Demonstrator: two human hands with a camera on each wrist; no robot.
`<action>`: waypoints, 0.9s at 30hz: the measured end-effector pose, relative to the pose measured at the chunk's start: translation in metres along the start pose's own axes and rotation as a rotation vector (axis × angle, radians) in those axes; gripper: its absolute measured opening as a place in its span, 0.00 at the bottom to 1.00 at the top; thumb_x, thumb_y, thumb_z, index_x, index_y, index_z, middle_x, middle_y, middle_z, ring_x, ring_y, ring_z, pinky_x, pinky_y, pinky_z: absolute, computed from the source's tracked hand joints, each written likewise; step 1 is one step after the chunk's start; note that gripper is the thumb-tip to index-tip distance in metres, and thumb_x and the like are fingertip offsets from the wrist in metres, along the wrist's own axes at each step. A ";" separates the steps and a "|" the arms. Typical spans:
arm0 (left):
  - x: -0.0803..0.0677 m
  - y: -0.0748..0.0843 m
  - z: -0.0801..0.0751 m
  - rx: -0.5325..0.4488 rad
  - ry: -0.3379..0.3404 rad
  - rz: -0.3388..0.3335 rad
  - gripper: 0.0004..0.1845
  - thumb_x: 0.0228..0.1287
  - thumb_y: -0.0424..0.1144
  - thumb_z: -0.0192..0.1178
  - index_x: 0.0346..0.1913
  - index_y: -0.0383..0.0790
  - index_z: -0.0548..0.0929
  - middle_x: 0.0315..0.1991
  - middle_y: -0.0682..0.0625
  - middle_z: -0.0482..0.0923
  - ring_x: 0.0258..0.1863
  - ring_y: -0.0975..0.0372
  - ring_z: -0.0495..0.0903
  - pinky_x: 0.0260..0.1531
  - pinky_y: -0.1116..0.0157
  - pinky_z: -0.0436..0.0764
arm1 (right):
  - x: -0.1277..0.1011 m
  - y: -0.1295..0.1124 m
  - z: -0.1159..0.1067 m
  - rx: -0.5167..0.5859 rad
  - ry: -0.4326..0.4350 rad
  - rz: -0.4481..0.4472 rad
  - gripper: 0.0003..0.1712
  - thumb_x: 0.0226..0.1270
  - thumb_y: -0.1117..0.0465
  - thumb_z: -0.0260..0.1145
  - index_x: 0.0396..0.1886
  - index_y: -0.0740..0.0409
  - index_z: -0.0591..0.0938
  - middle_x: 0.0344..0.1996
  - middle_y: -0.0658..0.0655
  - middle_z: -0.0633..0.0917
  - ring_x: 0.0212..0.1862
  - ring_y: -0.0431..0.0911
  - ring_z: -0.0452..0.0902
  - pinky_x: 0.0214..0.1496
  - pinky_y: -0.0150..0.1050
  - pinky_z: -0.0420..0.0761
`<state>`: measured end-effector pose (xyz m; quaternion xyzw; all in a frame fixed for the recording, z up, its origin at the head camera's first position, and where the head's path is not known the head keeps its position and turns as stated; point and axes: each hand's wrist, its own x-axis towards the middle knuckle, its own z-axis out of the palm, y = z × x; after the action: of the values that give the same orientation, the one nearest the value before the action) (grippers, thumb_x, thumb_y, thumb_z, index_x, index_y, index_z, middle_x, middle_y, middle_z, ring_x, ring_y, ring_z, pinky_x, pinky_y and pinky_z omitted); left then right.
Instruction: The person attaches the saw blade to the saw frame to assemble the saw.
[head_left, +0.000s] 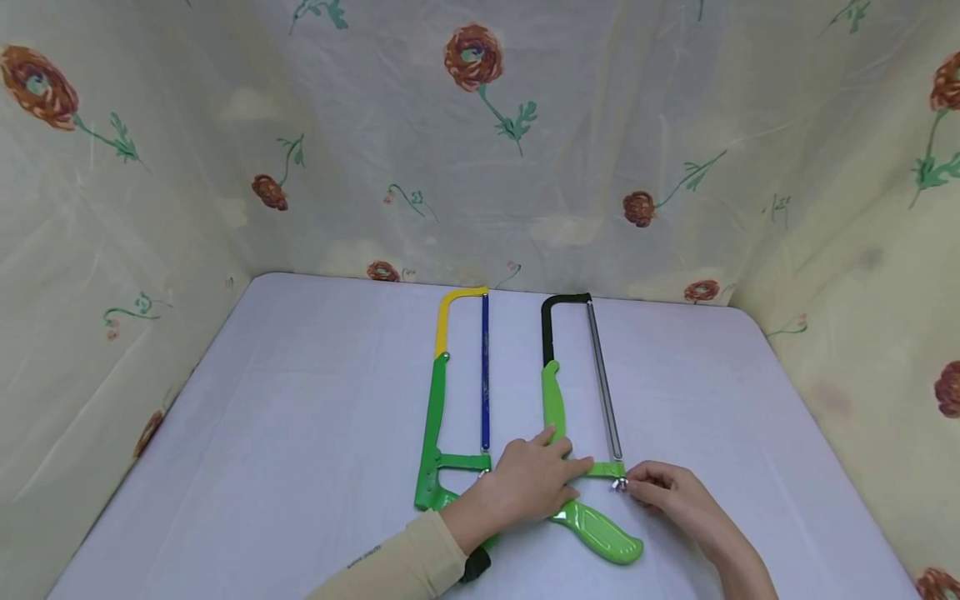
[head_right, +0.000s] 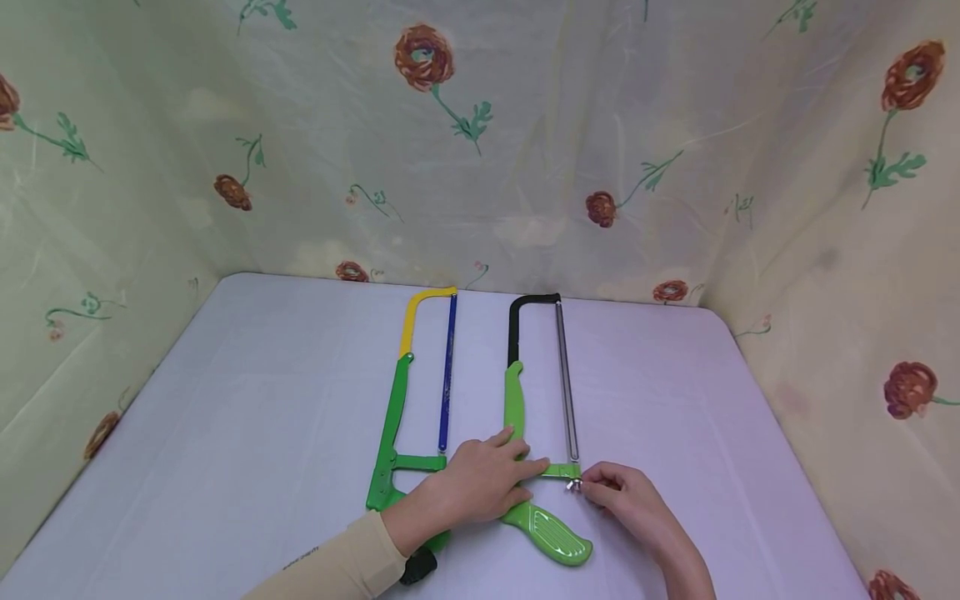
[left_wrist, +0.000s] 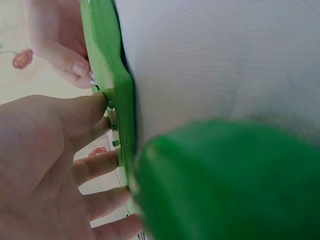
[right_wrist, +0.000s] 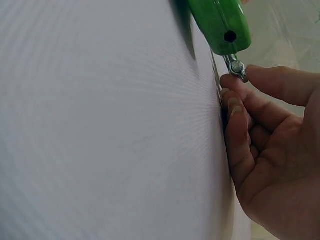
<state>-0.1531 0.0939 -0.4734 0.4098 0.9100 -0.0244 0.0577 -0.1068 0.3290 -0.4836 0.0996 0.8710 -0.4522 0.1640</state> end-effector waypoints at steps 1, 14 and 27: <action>0.000 0.000 0.000 -0.002 0.002 0.001 0.26 0.74 0.61 0.48 0.73 0.71 0.64 0.65 0.59 0.73 0.73 0.55 0.66 0.47 0.62 0.85 | 0.000 0.000 0.000 0.004 -0.003 -0.009 0.15 0.69 0.56 0.64 0.46 0.63 0.84 0.39 0.54 0.84 0.38 0.38 0.75 0.40 0.30 0.79; 0.001 0.000 0.001 -0.025 -0.009 -0.004 0.26 0.74 0.61 0.48 0.73 0.72 0.63 0.65 0.60 0.72 0.74 0.55 0.65 0.48 0.61 0.85 | -0.001 0.000 0.001 0.012 0.007 -0.033 0.10 0.66 0.61 0.65 0.42 0.64 0.80 0.32 0.52 0.79 0.35 0.38 0.73 0.37 0.30 0.77; 0.000 0.000 0.000 -0.022 -0.010 -0.001 0.27 0.73 0.61 0.48 0.73 0.72 0.63 0.66 0.60 0.72 0.74 0.55 0.65 0.46 0.62 0.85 | -0.004 -0.002 0.002 -0.039 0.015 -0.022 0.10 0.65 0.60 0.67 0.41 0.63 0.84 0.35 0.53 0.84 0.36 0.38 0.74 0.38 0.30 0.76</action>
<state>-0.1531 0.0934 -0.4736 0.4088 0.9100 -0.0166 0.0669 -0.1039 0.3261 -0.4815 0.0903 0.8819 -0.4361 0.1545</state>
